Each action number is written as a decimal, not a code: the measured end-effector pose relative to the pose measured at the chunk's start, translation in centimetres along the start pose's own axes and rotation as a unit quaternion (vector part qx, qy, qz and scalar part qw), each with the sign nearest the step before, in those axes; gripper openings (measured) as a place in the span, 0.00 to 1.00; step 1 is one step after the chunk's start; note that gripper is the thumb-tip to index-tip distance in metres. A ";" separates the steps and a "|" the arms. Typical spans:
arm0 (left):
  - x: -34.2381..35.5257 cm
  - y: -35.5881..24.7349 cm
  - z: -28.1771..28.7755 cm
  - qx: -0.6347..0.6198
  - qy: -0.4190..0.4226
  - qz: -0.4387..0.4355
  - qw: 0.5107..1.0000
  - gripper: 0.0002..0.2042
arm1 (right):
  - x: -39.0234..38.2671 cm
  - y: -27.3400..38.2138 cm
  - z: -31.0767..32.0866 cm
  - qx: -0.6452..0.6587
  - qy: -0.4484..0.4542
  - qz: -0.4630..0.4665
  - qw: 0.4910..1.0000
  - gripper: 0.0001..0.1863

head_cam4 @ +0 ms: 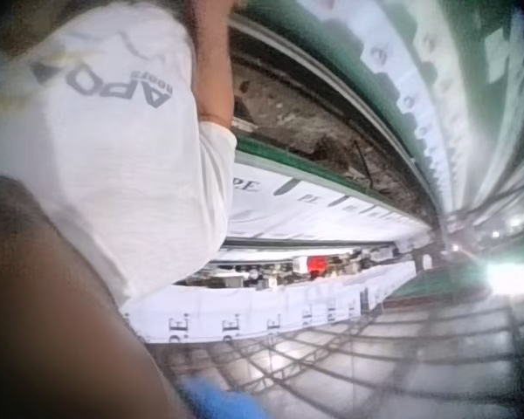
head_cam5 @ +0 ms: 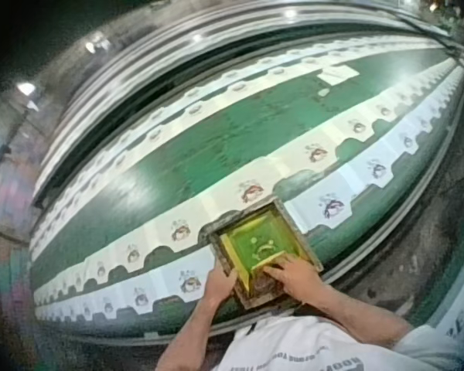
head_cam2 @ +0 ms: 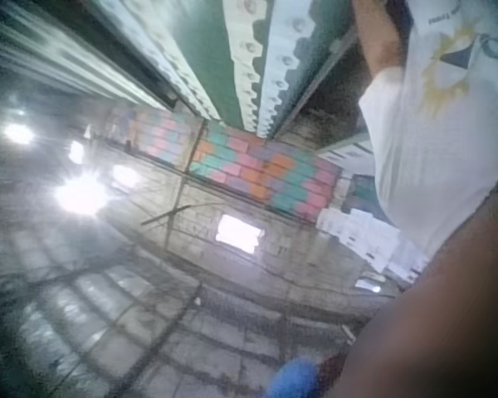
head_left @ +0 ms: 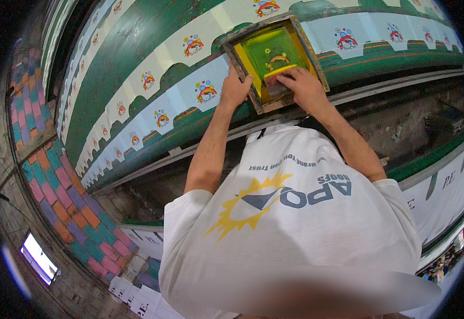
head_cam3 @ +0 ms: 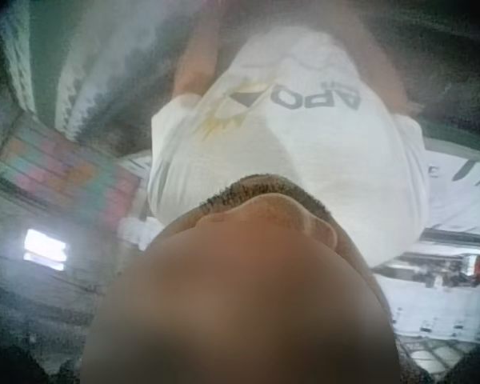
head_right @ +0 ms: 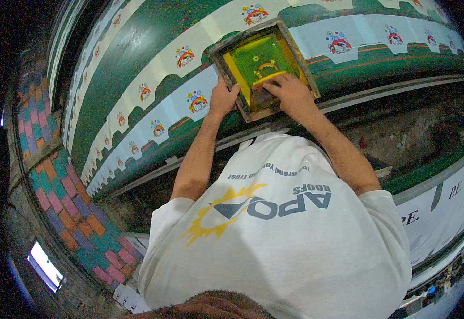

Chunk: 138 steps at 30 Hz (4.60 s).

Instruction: The person uses a squeegee to press ink through a screen-printing frame onto a long roll of patterned paper. After completing the print, they set the frame aside and smooth the printed surface with both hands.

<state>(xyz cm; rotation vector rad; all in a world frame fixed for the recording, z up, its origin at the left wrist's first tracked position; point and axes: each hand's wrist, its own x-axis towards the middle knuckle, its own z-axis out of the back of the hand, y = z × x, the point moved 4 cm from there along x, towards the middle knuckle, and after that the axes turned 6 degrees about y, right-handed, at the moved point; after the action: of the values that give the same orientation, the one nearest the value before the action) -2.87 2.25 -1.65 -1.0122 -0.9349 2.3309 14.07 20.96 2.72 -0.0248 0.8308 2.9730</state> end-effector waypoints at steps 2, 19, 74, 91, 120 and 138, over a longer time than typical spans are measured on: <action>-0.6 0.0 -0.2 -0.032 0.004 0.010 0.999 0.36 | 1.5 -0.4 -0.2 0.002 -0.004 -0.010 1.000 0.30; 0.2 0.3 0.6 -0.020 0.055 0.015 0.998 0.51 | 15.7 -6.0 1.3 -0.077 0.078 -0.044 0.993 0.29; 9.2 -17.0 -16.6 0.039 -0.018 -0.019 0.999 0.45 | -6.4 -20.7 13.2 0.004 0.019 -0.025 0.999 0.32; 9.3 -16.4 -16.2 0.003 0.057 0.009 0.998 0.53 | 7.4 -25.3 14.4 -0.053 0.086 -0.056 0.993 0.26; 16.0 -33.9 -30.6 0.046 0.018 0.015 0.999 0.53 | -15.0 -38.0 25.3 -0.017 0.017 -0.049 0.999 0.33; 18.5 -32.9 -32.9 -0.029 -0.014 -0.044 0.999 0.50 | -14.4 -40.7 26.3 0.024 0.059 -0.025 0.998 0.31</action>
<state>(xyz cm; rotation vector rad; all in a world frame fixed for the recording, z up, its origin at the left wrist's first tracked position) 14.07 49.36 -3.16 -0.9453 -1.0423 2.2625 30.70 68.62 4.57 -0.2183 0.8987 2.9274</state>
